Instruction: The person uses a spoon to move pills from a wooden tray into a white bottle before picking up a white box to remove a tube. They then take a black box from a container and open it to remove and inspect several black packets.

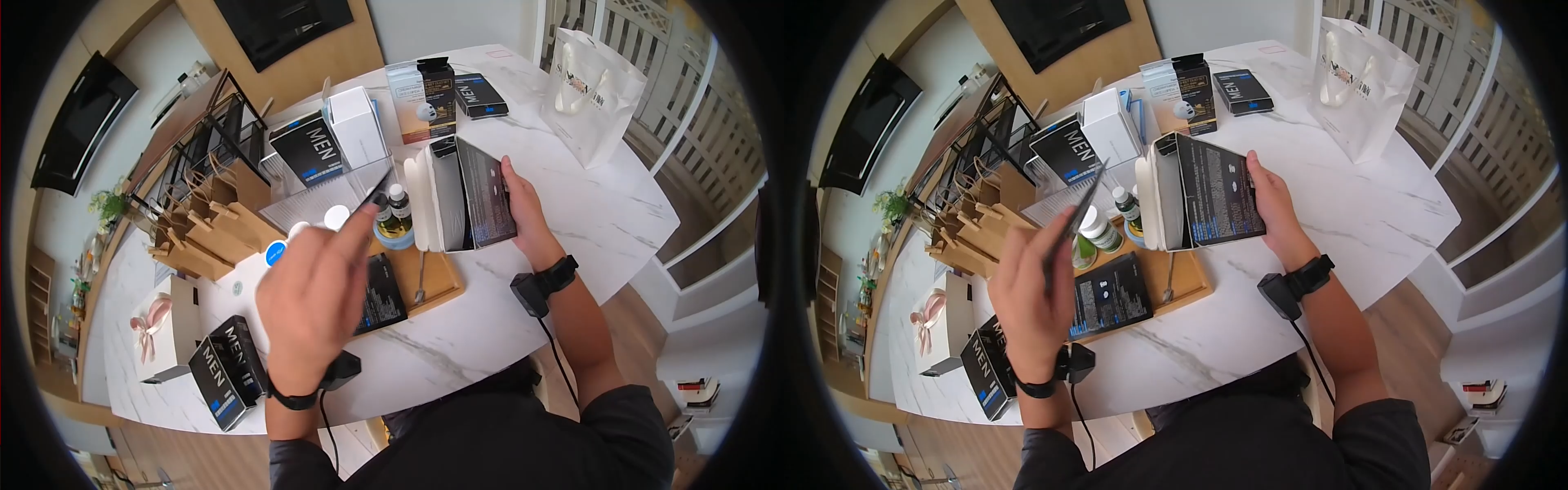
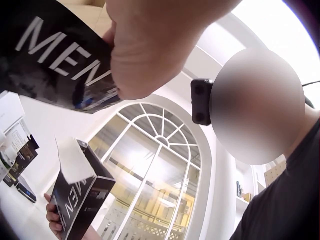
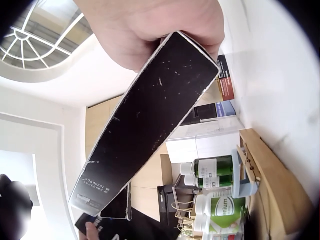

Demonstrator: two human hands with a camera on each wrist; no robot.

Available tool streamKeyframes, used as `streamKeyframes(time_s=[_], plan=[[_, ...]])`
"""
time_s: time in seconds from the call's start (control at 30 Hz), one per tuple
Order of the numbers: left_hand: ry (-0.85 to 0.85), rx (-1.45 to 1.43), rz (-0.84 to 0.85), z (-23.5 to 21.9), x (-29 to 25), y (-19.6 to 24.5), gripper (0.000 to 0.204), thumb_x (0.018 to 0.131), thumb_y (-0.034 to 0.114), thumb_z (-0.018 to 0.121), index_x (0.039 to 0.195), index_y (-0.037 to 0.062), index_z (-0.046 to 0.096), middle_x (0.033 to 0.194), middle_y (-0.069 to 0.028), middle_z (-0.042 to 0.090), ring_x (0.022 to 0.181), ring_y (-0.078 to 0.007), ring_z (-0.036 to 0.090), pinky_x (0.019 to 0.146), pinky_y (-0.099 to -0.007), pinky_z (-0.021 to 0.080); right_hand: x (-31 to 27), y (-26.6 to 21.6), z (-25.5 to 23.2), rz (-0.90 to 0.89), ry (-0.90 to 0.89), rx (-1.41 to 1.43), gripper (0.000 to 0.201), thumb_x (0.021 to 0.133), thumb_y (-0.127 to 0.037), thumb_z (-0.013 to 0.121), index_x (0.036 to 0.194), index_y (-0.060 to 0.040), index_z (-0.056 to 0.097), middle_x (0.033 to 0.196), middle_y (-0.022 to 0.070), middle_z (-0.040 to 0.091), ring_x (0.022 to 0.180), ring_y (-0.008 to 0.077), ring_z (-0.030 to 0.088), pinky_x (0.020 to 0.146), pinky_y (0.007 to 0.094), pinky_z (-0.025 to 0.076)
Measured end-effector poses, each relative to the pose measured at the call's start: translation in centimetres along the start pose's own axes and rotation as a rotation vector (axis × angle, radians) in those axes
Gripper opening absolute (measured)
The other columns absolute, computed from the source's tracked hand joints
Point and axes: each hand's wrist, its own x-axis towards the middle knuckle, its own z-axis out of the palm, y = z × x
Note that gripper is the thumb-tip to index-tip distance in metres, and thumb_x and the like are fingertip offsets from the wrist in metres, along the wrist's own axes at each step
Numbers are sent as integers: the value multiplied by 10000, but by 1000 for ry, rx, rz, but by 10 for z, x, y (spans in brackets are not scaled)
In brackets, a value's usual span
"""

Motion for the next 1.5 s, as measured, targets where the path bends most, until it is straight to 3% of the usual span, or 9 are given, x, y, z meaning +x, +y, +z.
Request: streamKeyframes(time_s=[0.03,0.07,0.17,0.33,0.57,1.03,1.27,1.33,1.5], plan=[[131,59,178,12,-6,-4,446,651,60,692,1096,83,720,733,-17,539,539,-157,488,464,-286,389,-3,-1,3,22,-6,3,468,983,-462,518,1033,-13,642,884,46,687,723,89,653,667,235,541],[91,81,222,10,-11,3,493,579,89,656,1064,93,747,736,0,519,592,-129,497,497,-259,381,-5,-1,4,44,-13,6,467,981,-463,520,1029,-15,641,880,44,687,722,91,653,669,236,541],[80,94,419,23,-11,12,525,581,134,622,1091,103,744,749,17,487,677,-120,498,577,-236,370,-1,6,3,173,-116,232,466,980,-463,521,1017,-14,640,878,42,684,727,94,653,674,237,540],[135,195,388,29,-13,5,521,584,142,621,1090,128,747,798,21,511,725,-124,513,641,-258,395,-4,4,6,71,-38,59,461,988,-450,514,1008,-9,642,879,39,680,716,93,651,666,235,538],[-57,201,390,34,-12,4,486,672,137,628,1150,104,708,946,1,542,866,-163,529,765,-306,414,-4,5,6,-28,-12,72,470,999,-431,498,1052,11,647,898,44,688,736,80,656,675,222,535],[-134,174,404,34,-8,3,456,641,150,641,1087,159,735,879,20,538,843,-152,543,720,-300,419,0,7,2,-162,33,-40,470,1006,-405,499,1157,17,641,963,40,684,821,64,627,749,212,499],[-142,109,463,42,-10,3,438,729,120,613,1161,85,676,952,-6,559,908,-158,549,771,-283,426,-1,23,5,-61,-16,-113,474,998,-417,512,1152,11,646,946,34,684,804,66,624,735,209,494],[-123,71,448,47,-8,7,480,694,91,631,1170,128,684,899,4,543,857,-152,552,715,-305,423,-3,24,7,65,-60,-86,476,990,-431,521,1116,10,650,933,47,686,760,79,641,689,219,514],[-231,-103,399,44,-1,6,492,746,93,611,1238,101,636,962,-30,575,935,-204,601,889,-363,497,-6,20,9,149,-76,-2,492,978,-450,534,1075,21,637,920,70,686,740,102,662,661,246,540]])
